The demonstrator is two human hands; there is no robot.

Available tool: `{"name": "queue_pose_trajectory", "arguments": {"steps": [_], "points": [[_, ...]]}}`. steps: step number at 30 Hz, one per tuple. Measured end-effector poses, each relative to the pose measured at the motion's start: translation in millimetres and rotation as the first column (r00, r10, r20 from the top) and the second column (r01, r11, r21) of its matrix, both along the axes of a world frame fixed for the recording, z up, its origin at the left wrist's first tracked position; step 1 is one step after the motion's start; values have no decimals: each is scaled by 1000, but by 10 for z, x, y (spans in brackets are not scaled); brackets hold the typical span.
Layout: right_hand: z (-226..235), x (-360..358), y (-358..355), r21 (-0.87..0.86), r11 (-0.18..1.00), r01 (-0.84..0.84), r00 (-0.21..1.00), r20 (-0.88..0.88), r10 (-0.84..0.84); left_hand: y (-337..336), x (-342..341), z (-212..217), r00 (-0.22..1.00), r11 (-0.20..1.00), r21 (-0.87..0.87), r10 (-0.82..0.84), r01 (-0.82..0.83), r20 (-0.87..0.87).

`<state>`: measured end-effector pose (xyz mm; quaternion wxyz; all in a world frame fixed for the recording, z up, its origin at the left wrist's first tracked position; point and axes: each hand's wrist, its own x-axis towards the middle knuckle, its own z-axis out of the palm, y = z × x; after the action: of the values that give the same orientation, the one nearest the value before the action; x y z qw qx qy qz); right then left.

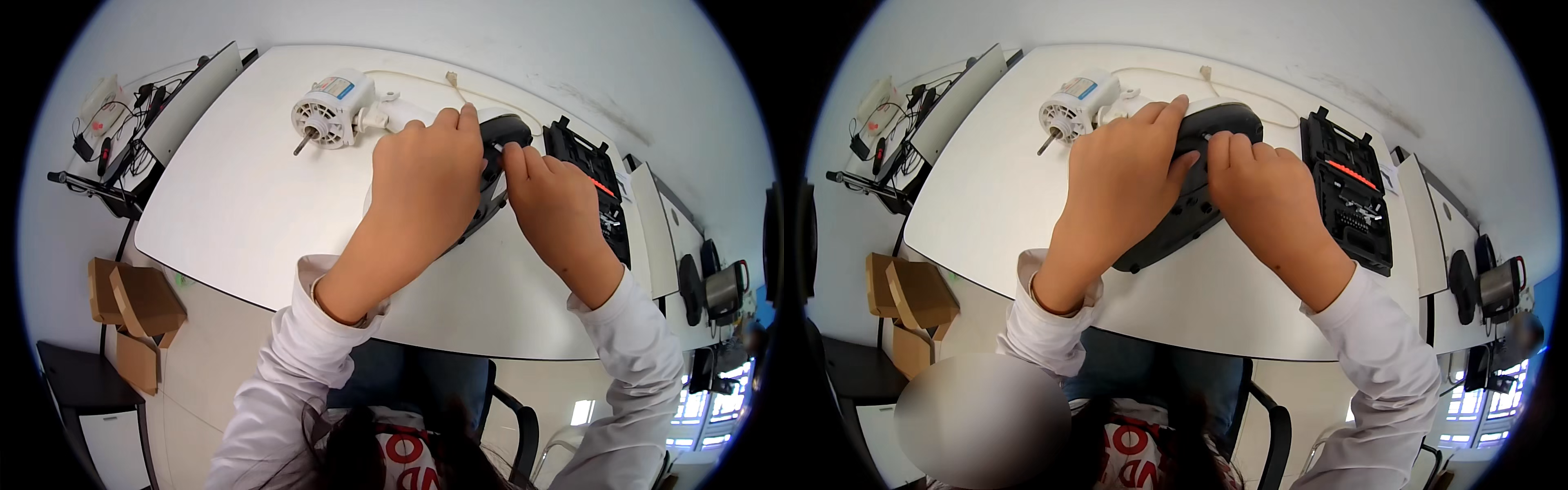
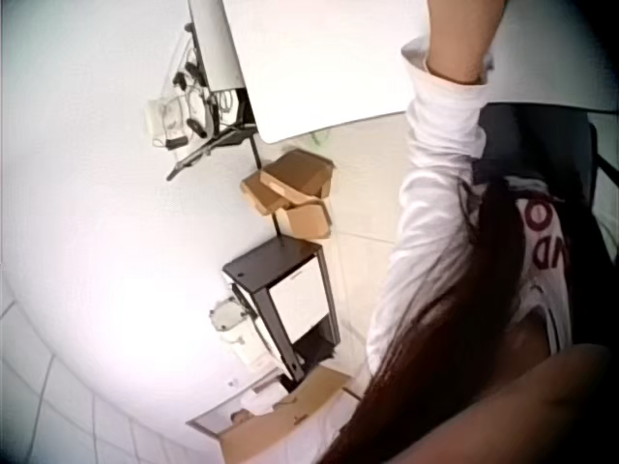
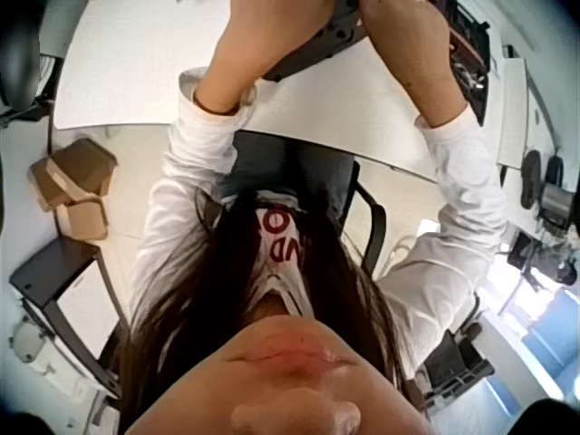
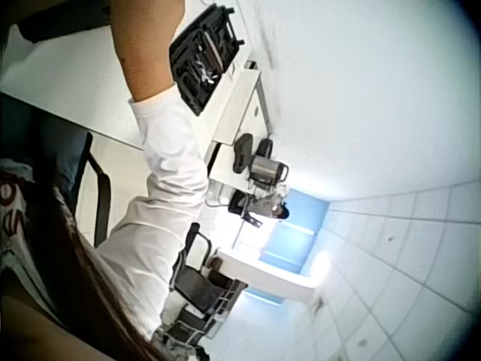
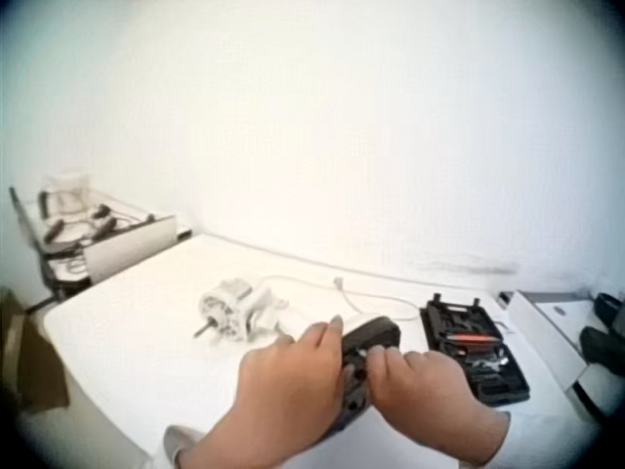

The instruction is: The person uses a screwdriver to fasten screws into the underside of a black appliance base. They repeatedly pick up screws, align them with holes, and tighten them while rotating the base to access different positions.

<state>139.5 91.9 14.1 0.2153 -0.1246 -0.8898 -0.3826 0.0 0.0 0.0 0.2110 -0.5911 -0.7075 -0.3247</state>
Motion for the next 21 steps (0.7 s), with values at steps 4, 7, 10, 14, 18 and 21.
{"name": "queue_pose_trajectory", "arguments": {"steps": [4,7,10,14,18,21], "points": [[-18,-5,9,-128,992,19,1000,-20,-21,24,24,-29,999,1000,9,20,-19,-38],[5,-34,41,-550,829,-100,983,-182,-2,38,31,-36,998,1000,25,16,-15,-61],[157,-21,131,-922,-237,-306,939,-252,-235,47,30,-52,997,1000,19,25,-24,-72],[173,-4,85,-342,-816,-467,882,-115,-456,77,31,-60,995,998,24,56,-54,-83],[190,6,175,-824,-507,-252,963,-165,-212,52,37,-53,997,999,22,38,-37,-65],[121,-12,101,-854,515,-71,990,-125,-71,49,29,-37,999,999,21,27,-27,-38]]}}
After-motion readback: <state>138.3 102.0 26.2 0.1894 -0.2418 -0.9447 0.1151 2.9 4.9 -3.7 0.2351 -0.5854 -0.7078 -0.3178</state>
